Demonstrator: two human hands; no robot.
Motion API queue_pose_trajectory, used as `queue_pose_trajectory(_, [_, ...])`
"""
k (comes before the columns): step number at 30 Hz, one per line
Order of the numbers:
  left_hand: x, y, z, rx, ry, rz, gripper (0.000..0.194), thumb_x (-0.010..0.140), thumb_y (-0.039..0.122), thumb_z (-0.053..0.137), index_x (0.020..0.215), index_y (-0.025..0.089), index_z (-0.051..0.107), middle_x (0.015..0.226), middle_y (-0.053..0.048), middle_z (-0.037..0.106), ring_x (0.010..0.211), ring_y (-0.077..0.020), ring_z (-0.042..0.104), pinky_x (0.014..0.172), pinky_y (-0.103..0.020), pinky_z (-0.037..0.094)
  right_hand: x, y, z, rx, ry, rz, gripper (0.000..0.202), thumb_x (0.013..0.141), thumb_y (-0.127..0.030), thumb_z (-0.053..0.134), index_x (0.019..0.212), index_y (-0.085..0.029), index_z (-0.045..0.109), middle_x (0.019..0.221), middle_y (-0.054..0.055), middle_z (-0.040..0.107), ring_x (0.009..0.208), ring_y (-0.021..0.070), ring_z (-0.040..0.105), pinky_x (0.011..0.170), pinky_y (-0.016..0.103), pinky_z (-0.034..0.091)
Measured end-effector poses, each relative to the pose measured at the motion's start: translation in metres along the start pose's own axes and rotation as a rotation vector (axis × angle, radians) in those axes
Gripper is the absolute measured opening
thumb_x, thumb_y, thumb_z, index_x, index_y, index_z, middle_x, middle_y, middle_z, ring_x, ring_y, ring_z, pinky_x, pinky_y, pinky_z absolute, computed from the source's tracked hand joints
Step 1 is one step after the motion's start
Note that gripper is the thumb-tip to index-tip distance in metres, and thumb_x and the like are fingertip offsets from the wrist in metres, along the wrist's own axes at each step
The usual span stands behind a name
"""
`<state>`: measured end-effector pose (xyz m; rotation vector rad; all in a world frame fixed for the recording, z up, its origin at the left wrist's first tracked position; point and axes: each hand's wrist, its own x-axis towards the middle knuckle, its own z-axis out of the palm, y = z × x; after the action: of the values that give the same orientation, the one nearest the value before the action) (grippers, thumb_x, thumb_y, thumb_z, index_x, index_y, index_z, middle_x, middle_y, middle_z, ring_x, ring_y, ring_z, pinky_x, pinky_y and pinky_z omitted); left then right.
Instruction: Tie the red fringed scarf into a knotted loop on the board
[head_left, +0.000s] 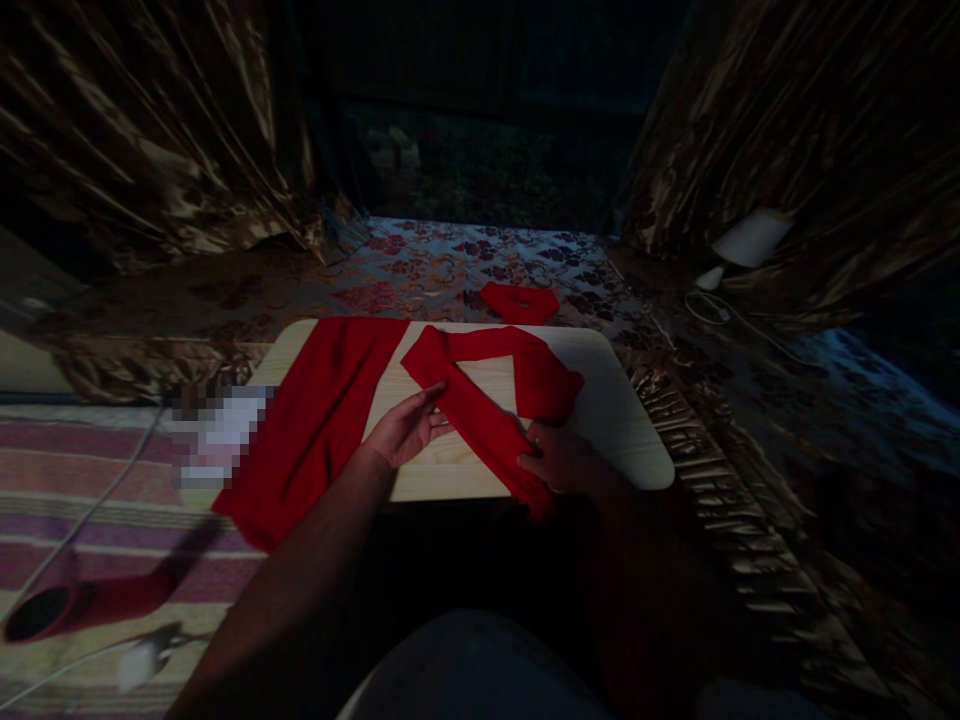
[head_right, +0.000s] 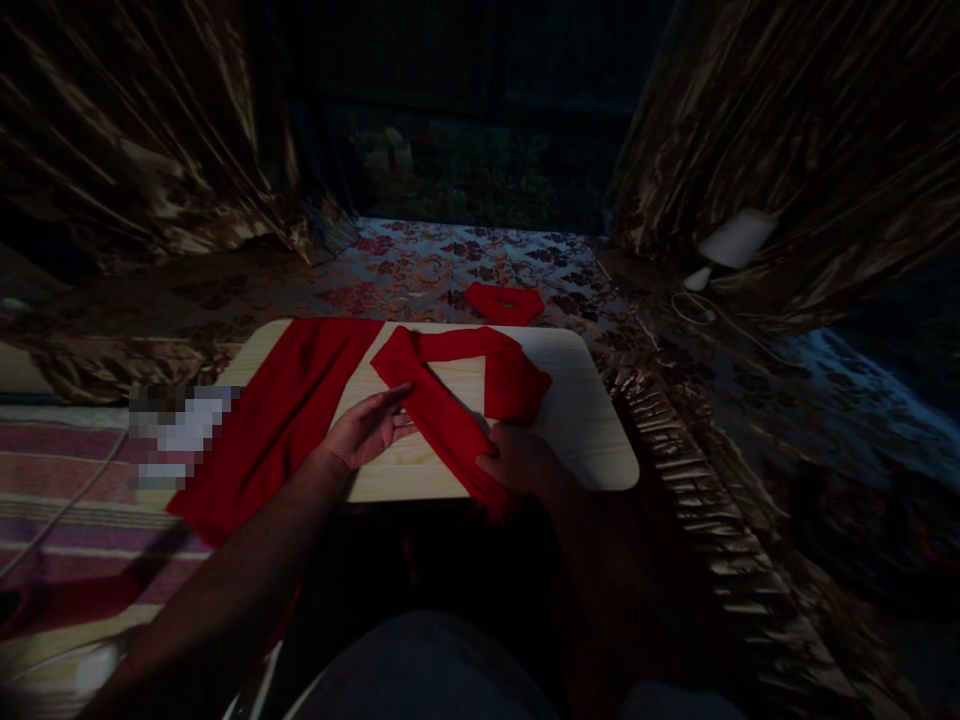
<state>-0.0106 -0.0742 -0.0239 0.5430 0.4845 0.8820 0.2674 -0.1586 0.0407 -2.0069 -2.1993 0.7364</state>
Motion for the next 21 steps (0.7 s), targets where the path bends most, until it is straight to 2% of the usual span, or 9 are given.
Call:
queue_pose_trajectory(4, [-0.001,0.001,0.002,0.011,0.017,-0.005,0.04,0.089,0.029,0.065,0.127,0.015,0.066,0.122,-0.013,0.072,0.104,-0.025,0.072,0.102,-0.045,0.053,0.005,-0.026,0.005,-0.093,0.269,-0.056,0.035,0.092,-0.04,0.058,0.117,-0.017,0.064,0.111,0.015,0.071,0.105,0.0273,0.064,0.089,0.034,0.045])
queue_pose_trajectory(6, [-0.002,0.0,0.004,0.028,0.024,0.007,0.04,0.089,0.028,0.065,0.127,0.016,0.065,0.124,-0.013,0.071,0.102,-0.024,0.072,0.1,-0.043,0.055,0.008,-0.041,0.015,-0.104,0.323,-0.158,0.047,0.091,-0.041,0.06,0.131,-0.016,0.06,0.131,0.018,0.064,0.122,0.0299,0.057,0.101,0.038,0.042])
queue_pose_trajectory(9, [0.0,-0.003,0.007,0.125,0.079,0.041,0.044,0.086,0.025,0.068,0.129,0.018,0.065,0.129,-0.012,0.068,0.099,-0.0224,0.071,0.094,-0.041,0.057,0.012,-0.057,0.041,-0.15,0.308,-0.257,0.07,0.089,-0.049,0.064,0.149,-0.017,0.047,0.156,0.02,0.044,0.14,0.0364,0.041,0.111,0.05,0.035])
queue_pose_trajectory(12, [0.005,-0.006,0.012,0.45,0.291,0.197,0.045,0.081,0.024,0.072,0.126,0.02,0.068,0.131,-0.012,0.066,0.112,-0.0284,0.065,0.097,-0.044,0.054,0.016,-0.059,0.066,-0.209,0.279,-0.262,0.066,0.095,-0.053,0.054,0.153,-0.022,0.044,0.161,0.016,0.039,0.145,0.0416,0.032,0.114,0.06,0.027])
queue_pose_trajectory(14, [0.01,-0.005,0.017,0.752,0.421,0.38,0.042,0.081,0.028,0.073,0.122,0.02,0.073,0.139,-0.012,0.061,0.133,-0.035,0.05,0.11,-0.047,0.044,0.019,-0.055,0.074,-0.241,0.283,-0.267,0.059,0.1,-0.049,0.044,0.153,-0.023,0.045,0.162,0.011,0.039,0.147,0.0415,0.029,0.115,0.06,0.025])
queue_pose_trajectory(15, [0.014,-0.003,0.019,0.889,0.433,0.457,0.04,0.081,0.031,0.073,0.12,0.02,0.074,0.143,-0.012,0.058,0.141,-0.0368,0.042,0.117,-0.048,0.036,0.021,-0.051,0.076,-0.252,0.282,-0.28,0.056,0.102,-0.045,0.041,0.153,-0.024,0.046,0.162,0.009,0.04,0.146,0.0404,0.03,0.115,0.059,0.026])
queue_pose_trajectory(17, [0.021,0.0,0.021,1.092,0.314,0.502,0.041,0.081,0.036,0.073,0.119,0.021,0.076,0.145,-0.011,0.057,0.145,-0.0373,0.037,0.123,-0.048,0.025,0.023,-0.044,0.073,-0.269,0.265,-0.314,0.053,0.103,-0.039,0.038,0.153,-0.024,0.047,0.16,0.007,0.043,0.144,0.0376,0.034,0.114,0.055,0.029])
queue_pose_trajectory(19, [0.031,0.001,0.02,1.197,0.103,0.434,0.044,0.082,0.041,0.073,0.121,0.022,0.075,0.138,-0.011,0.063,0.139,-0.036,0.045,0.123,-0.046,0.023,0.023,-0.038,0.067,-0.282,0.244,-0.348,0.051,0.102,-0.032,0.038,0.152,-0.024,0.048,0.158,0.006,0.046,0.143,0.0351,0.037,0.114,0.053,0.032])
queue_pose_trajectory(21, [0.043,0.001,0.016,1.238,-0.034,0.371,0.046,0.081,0.046,0.073,0.12,0.022,0.075,0.135,-0.011,0.066,0.138,-0.0347,0.048,0.124,-0.045,0.021,0.021,-0.032,0.061,-0.297,0.224,-0.378,0.053,0.1,-0.025,0.04,0.152,-0.022,0.049,0.157,0.007,0.047,0.143,0.033,0.038,0.115,0.051,0.032])
